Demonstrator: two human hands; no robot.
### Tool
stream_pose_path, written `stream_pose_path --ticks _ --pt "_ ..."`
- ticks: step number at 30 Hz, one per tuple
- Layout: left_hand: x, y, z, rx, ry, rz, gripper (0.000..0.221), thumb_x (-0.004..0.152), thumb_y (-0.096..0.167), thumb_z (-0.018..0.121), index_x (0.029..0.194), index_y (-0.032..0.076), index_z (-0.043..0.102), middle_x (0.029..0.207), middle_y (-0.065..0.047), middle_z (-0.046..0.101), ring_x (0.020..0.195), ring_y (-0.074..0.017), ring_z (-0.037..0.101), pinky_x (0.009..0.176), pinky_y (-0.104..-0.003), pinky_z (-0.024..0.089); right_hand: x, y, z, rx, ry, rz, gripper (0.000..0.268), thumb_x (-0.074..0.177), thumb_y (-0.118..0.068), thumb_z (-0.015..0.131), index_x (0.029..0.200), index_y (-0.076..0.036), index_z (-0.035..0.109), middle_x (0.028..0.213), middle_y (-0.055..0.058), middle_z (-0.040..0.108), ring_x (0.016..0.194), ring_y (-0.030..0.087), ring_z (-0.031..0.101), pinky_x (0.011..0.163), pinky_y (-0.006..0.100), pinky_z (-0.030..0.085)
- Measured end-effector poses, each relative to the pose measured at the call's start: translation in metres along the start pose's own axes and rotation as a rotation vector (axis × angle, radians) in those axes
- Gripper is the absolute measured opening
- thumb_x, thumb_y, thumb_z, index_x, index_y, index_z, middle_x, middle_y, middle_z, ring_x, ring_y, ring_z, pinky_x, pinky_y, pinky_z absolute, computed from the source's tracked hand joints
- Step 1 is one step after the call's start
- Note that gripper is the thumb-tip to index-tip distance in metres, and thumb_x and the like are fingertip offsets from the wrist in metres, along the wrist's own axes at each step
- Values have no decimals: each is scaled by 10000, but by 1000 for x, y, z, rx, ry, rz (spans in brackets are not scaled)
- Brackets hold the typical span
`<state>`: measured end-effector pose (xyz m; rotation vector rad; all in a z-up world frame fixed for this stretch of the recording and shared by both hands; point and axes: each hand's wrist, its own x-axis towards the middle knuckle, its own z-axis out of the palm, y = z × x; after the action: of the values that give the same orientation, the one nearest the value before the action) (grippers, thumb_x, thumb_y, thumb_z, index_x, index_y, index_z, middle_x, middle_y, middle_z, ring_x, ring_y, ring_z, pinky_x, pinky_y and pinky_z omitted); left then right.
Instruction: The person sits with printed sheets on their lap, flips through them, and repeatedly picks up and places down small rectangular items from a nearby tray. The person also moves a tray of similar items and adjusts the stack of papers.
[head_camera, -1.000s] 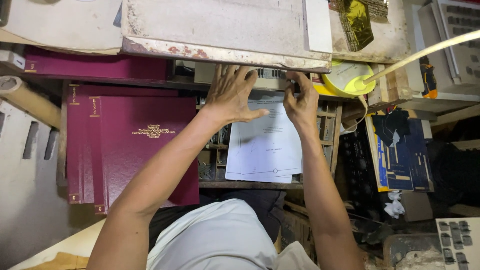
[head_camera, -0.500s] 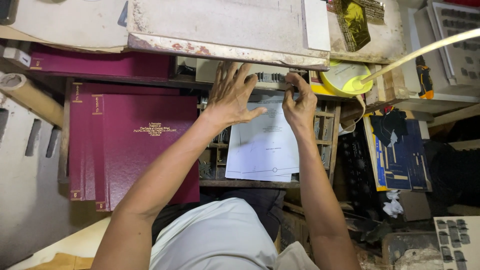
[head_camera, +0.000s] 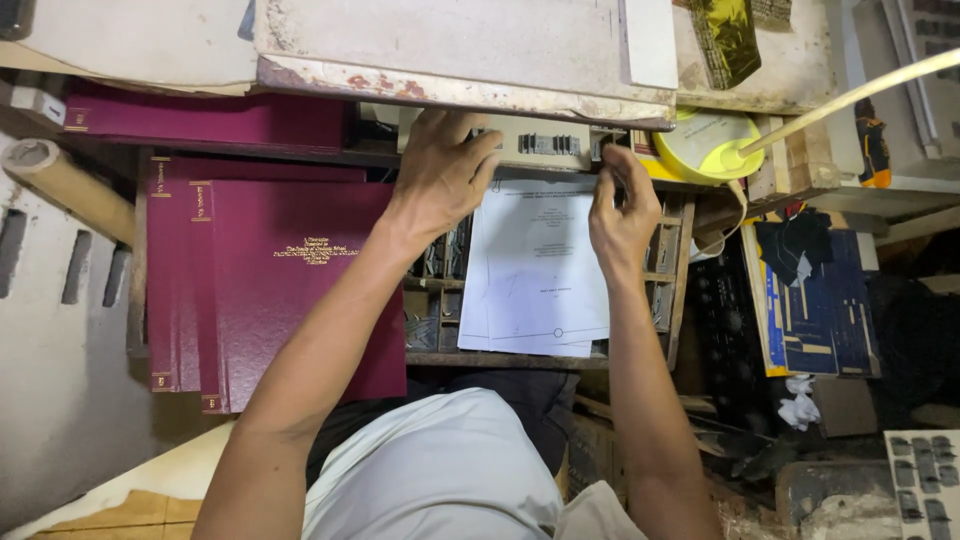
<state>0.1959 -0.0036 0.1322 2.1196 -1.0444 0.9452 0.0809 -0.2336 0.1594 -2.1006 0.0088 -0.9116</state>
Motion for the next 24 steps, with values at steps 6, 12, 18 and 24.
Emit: stream_pose_path --ticks 6,12,18,24 --pt "0 4 5 60 8 21 177 914 208 691 744 212 646 705 47 454 620 -222 573 586 -388 495 -86 31 -14 -86 -44 181 228 1010 -29 593 1217 -15 689 1093 212 703 1050 359 690 977 468 532" --pt "22 25 -57 37 -50 -93 193 1029 74 520 859 34 602 776 -75 591 702 -241 589 661 -384 503 -149 31 -34 -196 -126 314 235 1014 -110 551 1171 10 677 1113 157 690 1036 283 653 926 414 551" --pt "-27 0 -73 144 -4 -459 262 909 84 666 1156 57 750 878 -154 621 806 -389 686 636 -455 605 -117 32 -26 -127 52 202 166 964 -18 659 1105 -31 745 986 173 735 963 346 724 847 439 570" --pt "-40 -9 -44 225 -95 -688 287 965 243 638 1161 66 751 774 -166 667 661 -403 733 531 -498 600 -17 -19 -14 22 78 229 169 1005 -27 650 1148 -51 738 960 145 739 815 222 715 774 387 583"
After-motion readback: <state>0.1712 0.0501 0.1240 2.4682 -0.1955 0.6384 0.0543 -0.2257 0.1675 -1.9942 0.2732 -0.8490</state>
